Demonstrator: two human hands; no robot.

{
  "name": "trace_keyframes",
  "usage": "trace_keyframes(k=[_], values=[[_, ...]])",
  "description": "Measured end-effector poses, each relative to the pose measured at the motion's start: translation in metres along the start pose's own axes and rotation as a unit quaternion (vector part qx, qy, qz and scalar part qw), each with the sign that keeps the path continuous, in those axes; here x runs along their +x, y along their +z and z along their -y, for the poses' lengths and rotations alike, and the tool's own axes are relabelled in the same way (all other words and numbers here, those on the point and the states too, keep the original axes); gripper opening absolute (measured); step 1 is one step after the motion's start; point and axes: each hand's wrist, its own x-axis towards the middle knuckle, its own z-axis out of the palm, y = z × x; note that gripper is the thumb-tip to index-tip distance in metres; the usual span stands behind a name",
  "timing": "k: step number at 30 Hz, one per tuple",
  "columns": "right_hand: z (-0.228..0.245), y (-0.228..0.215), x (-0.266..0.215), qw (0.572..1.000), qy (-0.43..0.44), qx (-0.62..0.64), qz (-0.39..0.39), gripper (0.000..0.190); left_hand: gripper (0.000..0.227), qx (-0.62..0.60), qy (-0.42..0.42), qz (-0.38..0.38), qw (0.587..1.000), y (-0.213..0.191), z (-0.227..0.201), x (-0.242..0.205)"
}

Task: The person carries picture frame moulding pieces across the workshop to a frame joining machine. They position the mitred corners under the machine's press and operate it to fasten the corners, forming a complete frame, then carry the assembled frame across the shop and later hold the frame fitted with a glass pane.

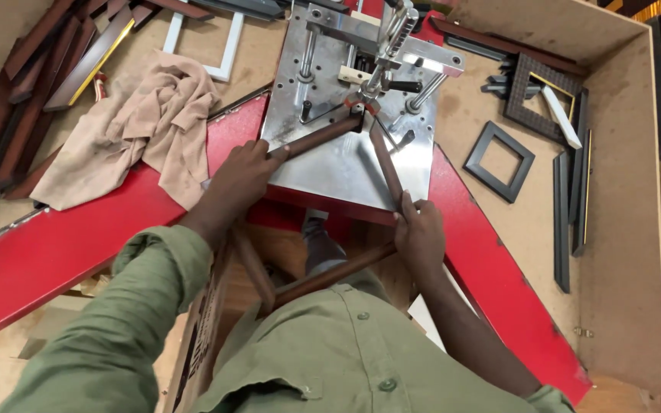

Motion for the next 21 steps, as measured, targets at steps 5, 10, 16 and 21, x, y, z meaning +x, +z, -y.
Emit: trace_keyframes(k=[5, 10, 16, 21], values=[[-0.021, 0.003, 0.038, 0.993, 0.013, -0.070, 0.091, 0.045, 0.050, 0.011, -0.057, -0.019, 0.998, 0.021, -0.002, 0.023], [-0.042, 0.022, 0.085, 0.991, -0.114, -0.025, 0.058, 0.040, 0.049, 0.049, -0.111, -0.023, 0.992, 0.019, -0.002, 0.033], [-0.057, 0.039, 0.099, 0.993, -0.091, -0.011, 0.069, 0.035, 0.050, 0.095, -0.098, -0.046, 0.990, 0.027, -0.009, 0.048], [-0.056, 0.031, 0.107, 0.994, -0.091, 0.008, 0.067, 0.036, 0.049, 0.071, -0.105, -0.044, 0.991, 0.037, -0.012, 0.076]])
